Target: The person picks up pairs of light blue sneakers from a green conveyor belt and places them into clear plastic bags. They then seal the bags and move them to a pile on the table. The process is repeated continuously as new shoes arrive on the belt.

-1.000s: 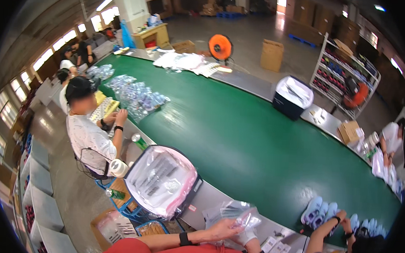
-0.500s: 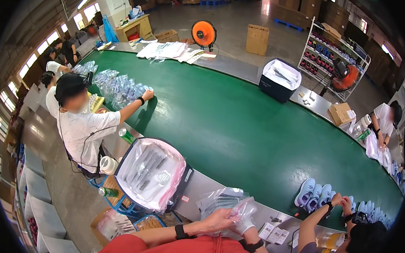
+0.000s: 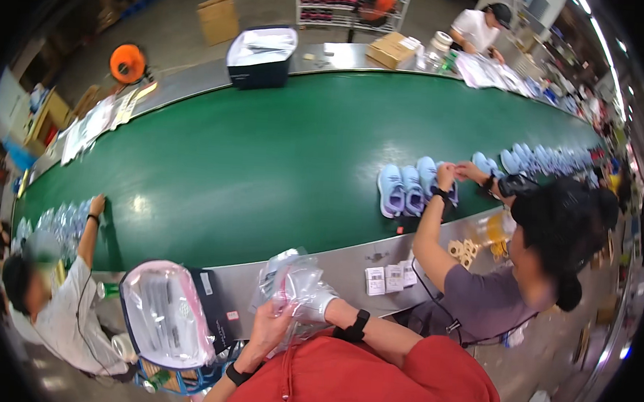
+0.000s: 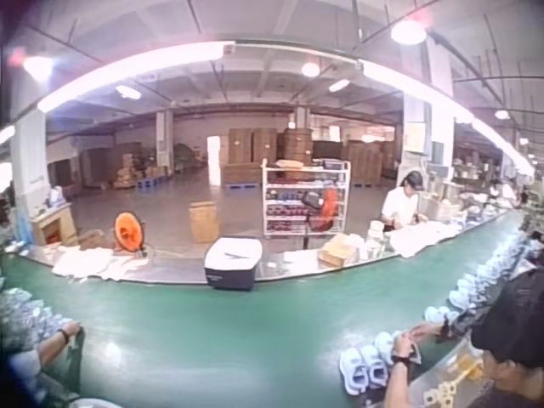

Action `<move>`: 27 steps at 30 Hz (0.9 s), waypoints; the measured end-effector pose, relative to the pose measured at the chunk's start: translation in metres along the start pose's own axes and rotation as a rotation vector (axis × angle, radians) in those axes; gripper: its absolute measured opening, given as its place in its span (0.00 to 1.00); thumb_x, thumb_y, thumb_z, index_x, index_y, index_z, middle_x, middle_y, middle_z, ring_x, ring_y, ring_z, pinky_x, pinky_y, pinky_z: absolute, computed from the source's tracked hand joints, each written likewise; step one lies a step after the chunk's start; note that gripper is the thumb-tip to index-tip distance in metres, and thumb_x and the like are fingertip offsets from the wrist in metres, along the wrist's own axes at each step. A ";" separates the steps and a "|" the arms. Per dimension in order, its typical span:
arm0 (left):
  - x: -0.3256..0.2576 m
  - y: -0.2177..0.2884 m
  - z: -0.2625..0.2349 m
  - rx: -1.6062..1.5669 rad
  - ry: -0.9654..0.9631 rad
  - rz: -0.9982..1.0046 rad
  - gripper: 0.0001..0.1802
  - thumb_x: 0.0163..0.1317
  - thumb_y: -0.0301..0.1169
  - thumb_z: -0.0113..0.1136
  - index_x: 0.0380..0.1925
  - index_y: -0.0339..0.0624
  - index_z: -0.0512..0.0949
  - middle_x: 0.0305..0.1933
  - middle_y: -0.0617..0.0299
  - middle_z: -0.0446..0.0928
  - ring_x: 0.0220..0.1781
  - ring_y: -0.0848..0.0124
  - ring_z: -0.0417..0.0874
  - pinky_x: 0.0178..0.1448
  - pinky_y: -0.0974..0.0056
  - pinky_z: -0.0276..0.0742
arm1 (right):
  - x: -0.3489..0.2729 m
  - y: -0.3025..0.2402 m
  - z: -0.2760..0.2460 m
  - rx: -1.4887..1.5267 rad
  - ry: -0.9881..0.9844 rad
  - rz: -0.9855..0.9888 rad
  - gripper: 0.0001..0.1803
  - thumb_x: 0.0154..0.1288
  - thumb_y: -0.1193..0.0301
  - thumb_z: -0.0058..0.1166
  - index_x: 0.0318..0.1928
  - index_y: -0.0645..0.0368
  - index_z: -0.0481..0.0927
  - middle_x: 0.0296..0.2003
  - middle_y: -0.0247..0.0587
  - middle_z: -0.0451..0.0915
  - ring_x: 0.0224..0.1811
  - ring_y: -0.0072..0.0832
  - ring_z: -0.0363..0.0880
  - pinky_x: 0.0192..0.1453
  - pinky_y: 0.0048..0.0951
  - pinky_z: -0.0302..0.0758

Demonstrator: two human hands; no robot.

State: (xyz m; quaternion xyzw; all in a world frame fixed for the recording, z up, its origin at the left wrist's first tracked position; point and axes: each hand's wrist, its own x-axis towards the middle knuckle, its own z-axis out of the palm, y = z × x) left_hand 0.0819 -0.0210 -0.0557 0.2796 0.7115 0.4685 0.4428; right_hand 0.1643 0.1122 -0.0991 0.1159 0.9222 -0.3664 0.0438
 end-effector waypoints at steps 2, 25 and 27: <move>0.002 0.012 0.002 -0.016 -0.011 -0.018 0.11 0.61 0.29 0.57 0.40 0.31 0.78 0.34 0.63 0.80 0.37 0.79 0.74 0.41 0.69 0.72 | 0.000 0.003 0.002 0.084 0.021 0.042 0.11 0.56 0.64 0.51 0.35 0.55 0.80 0.37 0.49 0.80 0.38 0.42 0.79 0.42 0.40 0.75; 0.043 0.032 -0.024 -0.168 0.129 -0.040 0.09 0.59 0.30 0.62 0.36 0.36 0.78 0.30 0.70 0.75 0.31 0.80 0.71 0.35 0.71 0.67 | -0.013 -0.003 -0.025 -0.034 -0.219 0.232 0.16 0.55 0.64 0.46 0.39 0.55 0.82 0.37 0.48 0.82 0.40 0.45 0.80 0.45 0.42 0.75; 0.046 0.027 -0.023 -0.222 0.110 -0.043 0.10 0.58 0.30 0.63 0.37 0.35 0.78 0.31 0.68 0.75 0.32 0.79 0.71 0.36 0.70 0.68 | -0.012 -0.003 -0.025 -0.032 -0.216 0.220 0.16 0.54 0.66 0.46 0.39 0.56 0.83 0.39 0.48 0.82 0.42 0.44 0.81 0.46 0.40 0.76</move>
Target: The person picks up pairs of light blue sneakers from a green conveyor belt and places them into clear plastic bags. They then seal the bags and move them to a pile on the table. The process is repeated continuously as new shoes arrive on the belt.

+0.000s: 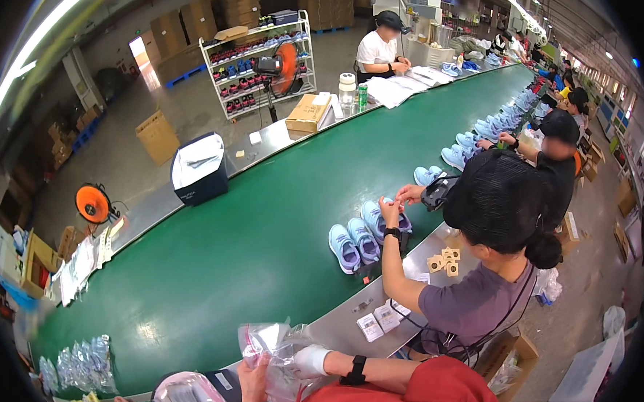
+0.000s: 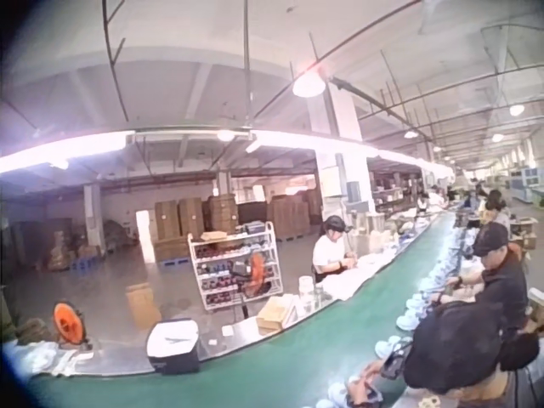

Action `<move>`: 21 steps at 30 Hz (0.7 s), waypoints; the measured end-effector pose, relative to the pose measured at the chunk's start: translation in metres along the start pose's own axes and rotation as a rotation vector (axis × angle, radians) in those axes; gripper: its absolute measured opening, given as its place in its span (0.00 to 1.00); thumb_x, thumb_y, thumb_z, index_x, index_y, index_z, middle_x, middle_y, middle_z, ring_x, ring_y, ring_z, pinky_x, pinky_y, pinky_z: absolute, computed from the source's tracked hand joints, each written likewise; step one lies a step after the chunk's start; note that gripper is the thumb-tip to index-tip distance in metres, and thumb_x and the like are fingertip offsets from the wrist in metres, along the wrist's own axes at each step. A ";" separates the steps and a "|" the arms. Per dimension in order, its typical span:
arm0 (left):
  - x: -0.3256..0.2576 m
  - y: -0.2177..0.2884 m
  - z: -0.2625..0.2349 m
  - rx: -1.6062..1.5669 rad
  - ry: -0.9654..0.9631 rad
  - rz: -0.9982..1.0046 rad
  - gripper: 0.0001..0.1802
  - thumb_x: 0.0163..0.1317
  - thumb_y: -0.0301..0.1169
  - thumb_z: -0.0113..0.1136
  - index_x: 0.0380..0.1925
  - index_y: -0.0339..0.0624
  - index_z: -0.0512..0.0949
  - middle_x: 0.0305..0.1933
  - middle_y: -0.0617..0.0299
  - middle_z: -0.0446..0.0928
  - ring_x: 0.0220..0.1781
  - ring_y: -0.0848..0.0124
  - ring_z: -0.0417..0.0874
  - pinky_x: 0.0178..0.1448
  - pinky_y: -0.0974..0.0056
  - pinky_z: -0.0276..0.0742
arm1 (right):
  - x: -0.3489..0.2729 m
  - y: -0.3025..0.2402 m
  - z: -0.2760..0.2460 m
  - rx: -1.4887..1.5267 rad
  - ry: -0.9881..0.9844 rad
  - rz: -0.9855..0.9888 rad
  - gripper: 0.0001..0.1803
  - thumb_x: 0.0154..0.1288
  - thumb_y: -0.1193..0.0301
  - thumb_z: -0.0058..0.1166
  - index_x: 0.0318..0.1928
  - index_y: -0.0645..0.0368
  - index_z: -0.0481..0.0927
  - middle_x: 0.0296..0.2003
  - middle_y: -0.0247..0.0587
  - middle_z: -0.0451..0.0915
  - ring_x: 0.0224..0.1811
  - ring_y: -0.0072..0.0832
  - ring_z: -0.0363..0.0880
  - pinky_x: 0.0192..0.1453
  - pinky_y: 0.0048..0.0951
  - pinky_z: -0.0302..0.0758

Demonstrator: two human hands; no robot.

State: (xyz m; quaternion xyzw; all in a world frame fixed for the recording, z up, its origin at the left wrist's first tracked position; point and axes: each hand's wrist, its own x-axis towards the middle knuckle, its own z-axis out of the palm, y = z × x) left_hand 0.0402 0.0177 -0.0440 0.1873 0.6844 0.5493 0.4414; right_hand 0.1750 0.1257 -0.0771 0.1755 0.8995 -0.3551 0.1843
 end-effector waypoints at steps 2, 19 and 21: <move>-0.002 0.007 0.005 0.042 0.012 0.015 0.10 0.58 0.29 0.63 0.37 0.35 0.78 0.31 0.68 0.76 0.33 0.79 0.72 0.37 0.70 0.68 | 0.002 0.003 0.007 0.007 0.019 -0.021 0.16 0.54 0.66 0.46 0.38 0.57 0.83 0.38 0.48 0.82 0.41 0.44 0.81 0.46 0.40 0.76; -0.015 -0.018 -0.010 0.688 -0.321 0.320 0.23 0.59 0.26 0.44 0.57 0.45 0.72 0.58 0.40 0.69 0.60 0.44 0.68 0.64 0.50 0.62 | -0.008 -0.009 0.016 -0.009 0.336 -0.267 0.11 0.48 0.68 0.50 0.31 0.57 0.82 0.31 0.47 0.82 0.34 0.45 0.80 0.38 0.41 0.75; -0.012 -0.023 -0.013 0.682 -0.296 0.368 0.23 0.59 0.26 0.45 0.56 0.44 0.72 0.57 0.41 0.69 0.59 0.45 0.68 0.63 0.50 0.63 | -0.008 -0.013 0.019 0.007 0.401 -0.292 0.11 0.48 0.69 0.50 0.31 0.56 0.82 0.31 0.46 0.81 0.35 0.44 0.80 0.39 0.40 0.75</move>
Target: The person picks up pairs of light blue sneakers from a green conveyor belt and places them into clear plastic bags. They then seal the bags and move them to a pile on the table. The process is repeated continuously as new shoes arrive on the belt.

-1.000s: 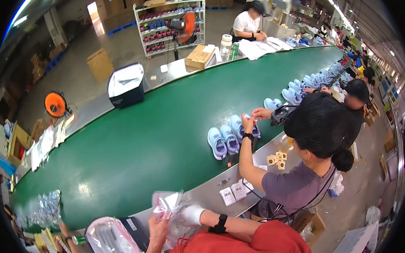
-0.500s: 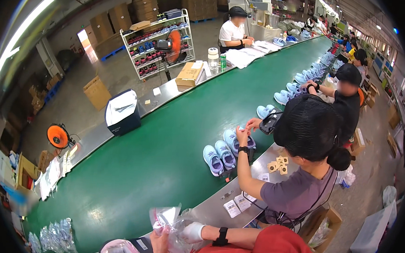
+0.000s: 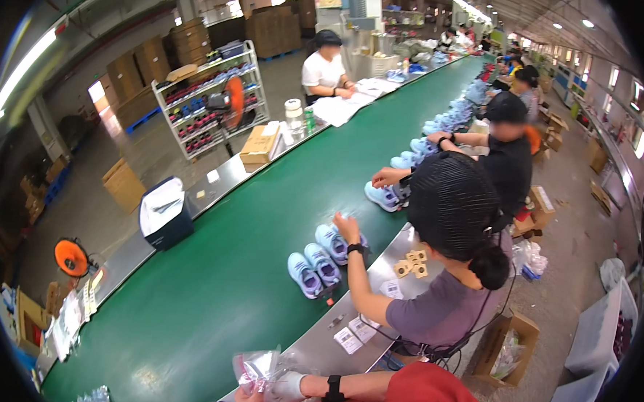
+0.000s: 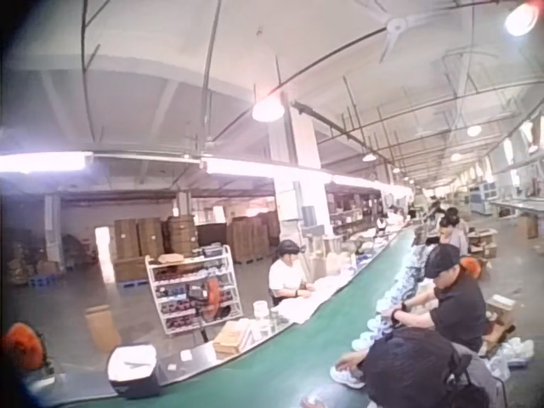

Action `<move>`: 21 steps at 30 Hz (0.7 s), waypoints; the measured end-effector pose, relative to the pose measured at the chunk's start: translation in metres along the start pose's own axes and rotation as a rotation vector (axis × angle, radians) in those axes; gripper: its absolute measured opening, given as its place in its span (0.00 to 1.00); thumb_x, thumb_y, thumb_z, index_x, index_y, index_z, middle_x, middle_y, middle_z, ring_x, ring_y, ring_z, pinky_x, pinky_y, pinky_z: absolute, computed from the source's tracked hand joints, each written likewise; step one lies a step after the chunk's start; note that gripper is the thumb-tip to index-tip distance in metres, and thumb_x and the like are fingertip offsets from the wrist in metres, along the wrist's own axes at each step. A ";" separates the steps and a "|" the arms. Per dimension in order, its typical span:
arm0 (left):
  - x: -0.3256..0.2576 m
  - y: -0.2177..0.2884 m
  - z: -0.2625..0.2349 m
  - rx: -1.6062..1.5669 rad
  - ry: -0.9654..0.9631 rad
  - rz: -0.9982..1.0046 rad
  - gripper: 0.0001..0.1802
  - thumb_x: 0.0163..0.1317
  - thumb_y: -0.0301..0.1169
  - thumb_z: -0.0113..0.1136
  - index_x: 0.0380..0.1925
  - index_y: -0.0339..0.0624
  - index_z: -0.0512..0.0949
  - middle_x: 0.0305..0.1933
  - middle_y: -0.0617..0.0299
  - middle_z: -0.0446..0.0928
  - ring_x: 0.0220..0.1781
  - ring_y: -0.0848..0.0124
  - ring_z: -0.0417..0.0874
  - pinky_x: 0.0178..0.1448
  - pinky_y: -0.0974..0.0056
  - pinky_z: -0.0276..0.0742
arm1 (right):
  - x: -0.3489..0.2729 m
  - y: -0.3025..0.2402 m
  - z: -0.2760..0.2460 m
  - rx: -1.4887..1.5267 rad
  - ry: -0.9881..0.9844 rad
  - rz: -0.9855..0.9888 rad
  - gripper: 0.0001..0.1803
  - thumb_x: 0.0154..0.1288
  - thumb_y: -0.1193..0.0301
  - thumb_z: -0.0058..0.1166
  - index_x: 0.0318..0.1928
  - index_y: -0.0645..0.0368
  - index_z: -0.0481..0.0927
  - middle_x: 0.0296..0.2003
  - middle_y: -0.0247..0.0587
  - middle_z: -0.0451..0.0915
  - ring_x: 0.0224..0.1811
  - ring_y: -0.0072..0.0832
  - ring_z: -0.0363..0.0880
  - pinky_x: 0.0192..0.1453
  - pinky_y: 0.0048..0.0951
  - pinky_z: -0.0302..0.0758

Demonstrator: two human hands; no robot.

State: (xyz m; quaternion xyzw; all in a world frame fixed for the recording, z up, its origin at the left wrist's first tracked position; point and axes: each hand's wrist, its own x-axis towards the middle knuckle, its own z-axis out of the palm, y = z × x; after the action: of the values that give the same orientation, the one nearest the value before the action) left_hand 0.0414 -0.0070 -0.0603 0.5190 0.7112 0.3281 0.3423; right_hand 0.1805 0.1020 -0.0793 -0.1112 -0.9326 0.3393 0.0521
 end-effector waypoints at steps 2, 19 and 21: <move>0.002 -0.006 0.001 -0.020 -0.004 0.018 0.22 0.60 0.26 0.44 0.56 0.44 0.72 0.56 0.40 0.70 0.58 0.45 0.69 0.62 0.50 0.64 | 0.002 0.000 0.002 -0.044 0.005 0.041 0.11 0.49 0.68 0.50 0.32 0.57 0.82 0.32 0.45 0.81 0.36 0.45 0.80 0.40 0.41 0.76; -0.018 0.025 -0.058 -0.351 0.032 -0.277 0.18 0.61 0.35 0.57 0.45 0.32 0.77 0.41 0.50 0.79 0.38 0.65 0.75 0.42 0.61 0.72 | 0.005 -0.041 0.021 -0.054 -0.119 0.337 0.13 0.52 0.65 0.49 0.37 0.55 0.80 0.34 0.48 0.81 0.38 0.48 0.79 0.42 0.44 0.74; -0.019 0.000 -0.061 -0.102 0.036 -0.054 0.17 0.61 0.35 0.57 0.45 0.35 0.78 0.43 0.47 0.78 0.39 0.63 0.75 0.43 0.59 0.72 | 0.006 -0.039 0.032 -0.015 -0.035 0.279 0.13 0.52 0.65 0.49 0.37 0.55 0.80 0.34 0.47 0.81 0.37 0.47 0.79 0.42 0.44 0.74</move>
State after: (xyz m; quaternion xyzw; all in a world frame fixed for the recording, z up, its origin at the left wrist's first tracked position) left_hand -0.0049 -0.0324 -0.0243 0.4757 0.7132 0.3640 0.3641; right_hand 0.1623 0.0546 -0.0785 -0.2341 -0.9114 0.3383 -0.0127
